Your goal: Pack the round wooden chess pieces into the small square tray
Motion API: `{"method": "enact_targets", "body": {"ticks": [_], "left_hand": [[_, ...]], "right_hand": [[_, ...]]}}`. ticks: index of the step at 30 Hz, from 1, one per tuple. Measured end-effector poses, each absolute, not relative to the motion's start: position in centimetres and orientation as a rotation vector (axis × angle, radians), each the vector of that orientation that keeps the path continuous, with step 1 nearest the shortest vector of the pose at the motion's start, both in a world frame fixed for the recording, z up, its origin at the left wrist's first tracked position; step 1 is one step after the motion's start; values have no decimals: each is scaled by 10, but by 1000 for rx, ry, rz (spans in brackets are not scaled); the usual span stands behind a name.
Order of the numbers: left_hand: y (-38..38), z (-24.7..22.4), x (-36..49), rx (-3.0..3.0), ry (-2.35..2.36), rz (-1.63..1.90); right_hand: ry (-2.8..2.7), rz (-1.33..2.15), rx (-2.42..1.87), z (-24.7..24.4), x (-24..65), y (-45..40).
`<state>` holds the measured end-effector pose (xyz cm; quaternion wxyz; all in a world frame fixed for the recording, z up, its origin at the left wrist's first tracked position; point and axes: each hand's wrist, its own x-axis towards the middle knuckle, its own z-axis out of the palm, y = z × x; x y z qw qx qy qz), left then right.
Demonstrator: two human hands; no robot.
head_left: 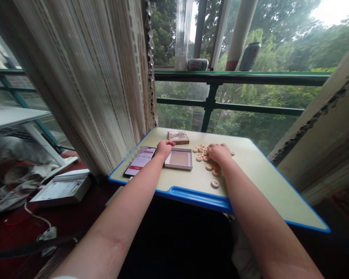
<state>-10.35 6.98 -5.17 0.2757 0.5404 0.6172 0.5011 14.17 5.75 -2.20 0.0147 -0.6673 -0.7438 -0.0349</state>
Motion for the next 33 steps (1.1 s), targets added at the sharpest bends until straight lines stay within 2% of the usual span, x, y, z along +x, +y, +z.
{"method": "enact_targets", "body": {"ticks": [5, 11, 21, 27, 33], "left_hand": [[69, -52, -104, 1457, 1653, 1357], [72, -54, -106, 1484, 1653, 1397], [70, -51, -105, 1478, 1680, 1361], [67, -49, -100, 1531, 1678, 1271], [67, -49, -94, 1509, 1652, 1319]], "right_hand": [[-2069, -188, -2212, -24, 142, 57], [-2181, -118, -2115, -31, 144, 65], [-1902, -79, -2107, -26, 143, 60], [-1854, 42, -1795, -21, 135, 59], [-2228, 108, -1355, -17, 94, 34]]}}
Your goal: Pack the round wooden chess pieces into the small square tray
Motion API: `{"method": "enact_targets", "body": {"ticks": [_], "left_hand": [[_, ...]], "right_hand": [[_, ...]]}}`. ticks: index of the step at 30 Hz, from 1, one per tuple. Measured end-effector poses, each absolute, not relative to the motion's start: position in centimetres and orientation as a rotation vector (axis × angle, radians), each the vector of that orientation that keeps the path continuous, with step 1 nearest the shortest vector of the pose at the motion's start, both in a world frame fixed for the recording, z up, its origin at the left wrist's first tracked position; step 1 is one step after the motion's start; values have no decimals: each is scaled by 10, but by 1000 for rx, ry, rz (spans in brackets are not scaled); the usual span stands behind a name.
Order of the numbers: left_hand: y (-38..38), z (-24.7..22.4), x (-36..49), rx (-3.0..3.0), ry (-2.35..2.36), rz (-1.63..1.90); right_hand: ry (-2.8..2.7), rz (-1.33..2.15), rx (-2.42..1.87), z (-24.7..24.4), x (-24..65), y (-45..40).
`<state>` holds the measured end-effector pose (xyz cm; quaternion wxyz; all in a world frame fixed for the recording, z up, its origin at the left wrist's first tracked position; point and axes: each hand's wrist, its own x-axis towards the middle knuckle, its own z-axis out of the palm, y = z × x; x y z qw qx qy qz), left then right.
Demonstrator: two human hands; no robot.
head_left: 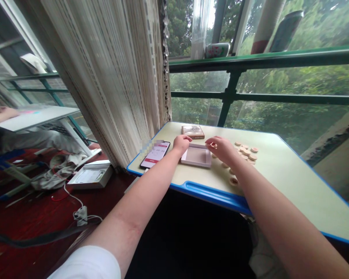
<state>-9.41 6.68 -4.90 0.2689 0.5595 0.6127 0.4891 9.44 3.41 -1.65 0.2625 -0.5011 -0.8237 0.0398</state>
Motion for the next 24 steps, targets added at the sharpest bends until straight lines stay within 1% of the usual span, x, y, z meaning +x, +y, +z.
{"method": "enact_targets", "body": {"ticks": [3, 6, 12, 24], "left_hand": [[66, -48, -92, 1474, 1699, 1332], [66, -47, -91, 1480, 1710, 1308], [69, -49, -92, 1504, 1696, 1279], [73, -55, -95, 1501, 1640, 1295]], "right_hand": [[-2404, 38, -1249, -20, 80, 29], [-2492, -26, -1272, -25, 76, 32], [-2497, 1, -1304, -30, 75, 35], [-2507, 16, -1432, -16, 80, 25]]}}
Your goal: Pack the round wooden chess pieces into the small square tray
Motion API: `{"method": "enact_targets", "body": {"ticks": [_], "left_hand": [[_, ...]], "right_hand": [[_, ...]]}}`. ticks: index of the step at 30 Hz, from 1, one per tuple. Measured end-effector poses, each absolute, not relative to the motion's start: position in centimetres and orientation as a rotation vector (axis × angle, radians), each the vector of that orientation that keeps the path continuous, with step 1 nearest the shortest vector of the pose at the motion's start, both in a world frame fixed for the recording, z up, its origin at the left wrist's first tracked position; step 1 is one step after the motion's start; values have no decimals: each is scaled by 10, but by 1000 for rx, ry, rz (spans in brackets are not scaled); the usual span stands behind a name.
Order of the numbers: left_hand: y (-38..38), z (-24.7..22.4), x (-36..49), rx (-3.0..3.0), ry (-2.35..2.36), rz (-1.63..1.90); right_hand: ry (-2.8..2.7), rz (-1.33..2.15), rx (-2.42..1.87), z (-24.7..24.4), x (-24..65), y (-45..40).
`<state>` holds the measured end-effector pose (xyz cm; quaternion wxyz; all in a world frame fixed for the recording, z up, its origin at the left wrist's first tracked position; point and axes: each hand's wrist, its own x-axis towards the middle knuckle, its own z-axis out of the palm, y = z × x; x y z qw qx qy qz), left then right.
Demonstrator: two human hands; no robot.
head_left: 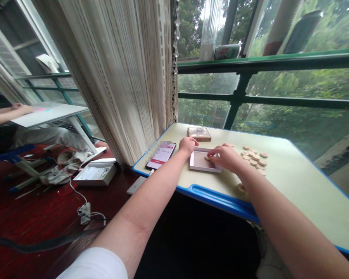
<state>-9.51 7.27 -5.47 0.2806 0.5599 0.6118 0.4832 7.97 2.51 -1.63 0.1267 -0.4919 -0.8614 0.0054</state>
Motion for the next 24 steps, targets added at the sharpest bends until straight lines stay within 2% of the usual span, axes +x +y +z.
{"method": "enact_targets", "body": {"ticks": [12, 19, 24], "left_hand": [[59, -42, -92, 1573, 1702, 1175], [58, -42, -92, 1622, 1723, 1150], [56, -41, -92, 1697, 1714, 1143]], "right_hand": [[-2539, -93, -1344, -24, 78, 26], [-2445, 52, -1465, -19, 72, 19], [-2476, -15, -1445, -22, 72, 20]]}}
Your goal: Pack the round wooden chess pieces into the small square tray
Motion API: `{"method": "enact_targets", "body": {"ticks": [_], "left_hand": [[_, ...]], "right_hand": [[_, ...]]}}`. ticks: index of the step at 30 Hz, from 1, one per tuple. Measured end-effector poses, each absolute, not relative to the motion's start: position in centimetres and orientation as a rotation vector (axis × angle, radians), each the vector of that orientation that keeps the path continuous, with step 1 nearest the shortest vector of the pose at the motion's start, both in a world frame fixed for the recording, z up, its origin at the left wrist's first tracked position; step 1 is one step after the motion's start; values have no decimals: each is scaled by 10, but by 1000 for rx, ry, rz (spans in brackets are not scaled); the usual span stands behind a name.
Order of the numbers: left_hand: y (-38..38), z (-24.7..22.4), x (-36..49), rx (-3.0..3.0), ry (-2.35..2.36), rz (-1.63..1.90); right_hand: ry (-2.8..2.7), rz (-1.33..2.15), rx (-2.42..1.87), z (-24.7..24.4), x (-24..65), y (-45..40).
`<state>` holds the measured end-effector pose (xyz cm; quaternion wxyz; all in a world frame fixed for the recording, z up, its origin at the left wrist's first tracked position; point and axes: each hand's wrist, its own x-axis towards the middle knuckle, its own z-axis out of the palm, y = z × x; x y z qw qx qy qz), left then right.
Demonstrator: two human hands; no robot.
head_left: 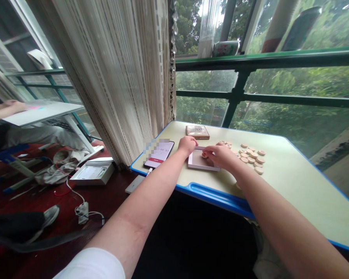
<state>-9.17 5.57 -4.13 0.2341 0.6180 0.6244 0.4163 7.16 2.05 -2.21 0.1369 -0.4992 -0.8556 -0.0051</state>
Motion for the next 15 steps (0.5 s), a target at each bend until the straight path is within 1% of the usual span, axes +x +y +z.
{"method": "enact_targets", "body": {"ticks": [4, 10, 15], "left_hand": [[55, -41, -91, 1711, 1704, 1148], [58, -44, -92, 1705, 1673, 1170], [62, -46, -93, 1653, 1626, 1212]], "right_hand": [[-2553, -100, -1422, -20, 74, 21], [-2616, -2, -1316, -13, 75, 16], [-2548, -1, -1364, -15, 72, 15]]}}
